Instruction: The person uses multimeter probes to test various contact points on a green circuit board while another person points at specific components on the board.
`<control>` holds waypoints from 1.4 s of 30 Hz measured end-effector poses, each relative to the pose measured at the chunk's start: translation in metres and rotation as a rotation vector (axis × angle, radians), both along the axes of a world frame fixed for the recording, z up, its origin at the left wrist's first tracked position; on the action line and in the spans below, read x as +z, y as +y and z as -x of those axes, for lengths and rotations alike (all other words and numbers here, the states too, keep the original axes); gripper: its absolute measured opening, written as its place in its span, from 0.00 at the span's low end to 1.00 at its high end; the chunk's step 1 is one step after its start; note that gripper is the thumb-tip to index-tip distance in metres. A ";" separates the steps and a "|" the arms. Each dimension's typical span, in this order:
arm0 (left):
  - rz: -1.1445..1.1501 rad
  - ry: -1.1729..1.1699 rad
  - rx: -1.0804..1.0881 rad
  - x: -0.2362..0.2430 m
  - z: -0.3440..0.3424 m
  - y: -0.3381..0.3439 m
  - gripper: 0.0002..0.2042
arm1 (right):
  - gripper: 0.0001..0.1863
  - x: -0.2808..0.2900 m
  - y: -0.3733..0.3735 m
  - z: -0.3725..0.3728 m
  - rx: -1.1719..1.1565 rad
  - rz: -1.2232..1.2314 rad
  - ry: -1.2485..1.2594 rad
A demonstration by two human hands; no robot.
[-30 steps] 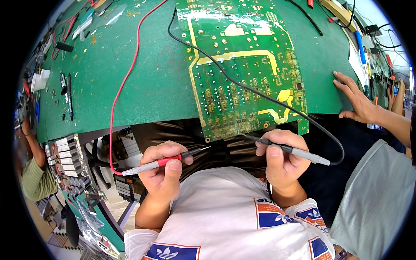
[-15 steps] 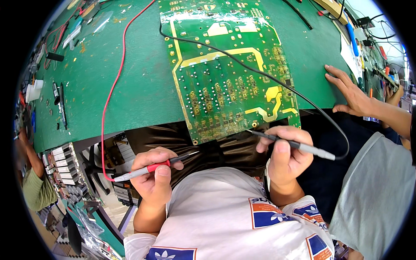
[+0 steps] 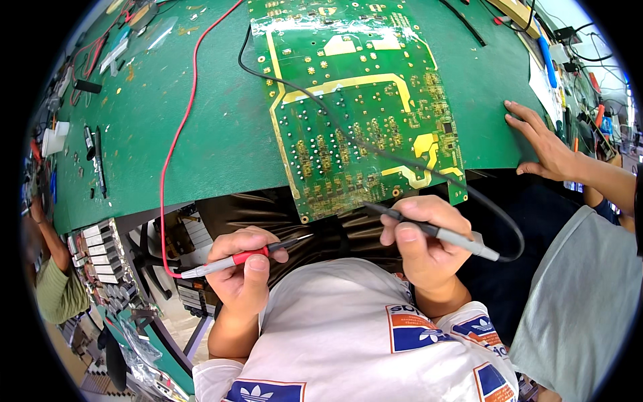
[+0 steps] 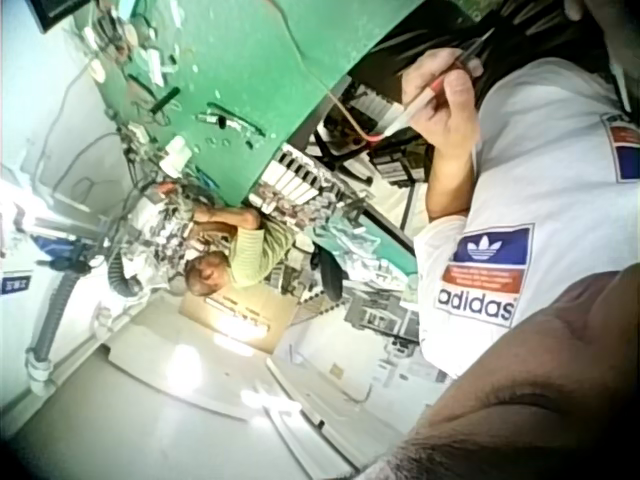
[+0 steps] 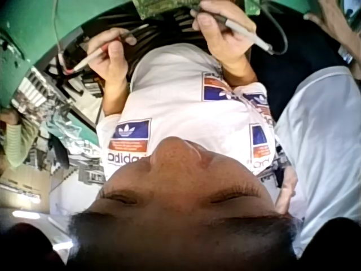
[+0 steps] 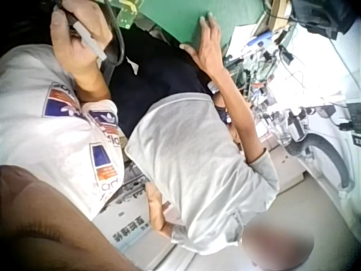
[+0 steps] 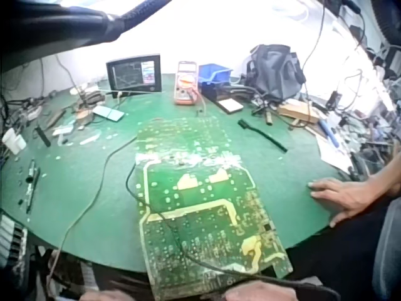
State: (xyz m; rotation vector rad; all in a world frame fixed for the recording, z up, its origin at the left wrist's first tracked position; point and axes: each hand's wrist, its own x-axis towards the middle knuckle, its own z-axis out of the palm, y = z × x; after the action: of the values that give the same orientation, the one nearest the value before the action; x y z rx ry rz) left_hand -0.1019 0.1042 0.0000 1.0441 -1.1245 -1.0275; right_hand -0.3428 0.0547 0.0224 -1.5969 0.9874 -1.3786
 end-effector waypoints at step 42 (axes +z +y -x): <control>-0.017 0.042 -0.025 0.001 -0.002 0.002 0.12 | 0.12 0.006 0.005 -0.017 0.093 -0.110 0.010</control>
State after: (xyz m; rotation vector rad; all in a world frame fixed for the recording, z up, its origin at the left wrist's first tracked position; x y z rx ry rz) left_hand -0.0996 0.1060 0.0007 1.0192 -1.0988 -1.0764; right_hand -0.3253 0.0599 0.0286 -1.5496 0.9661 -1.2343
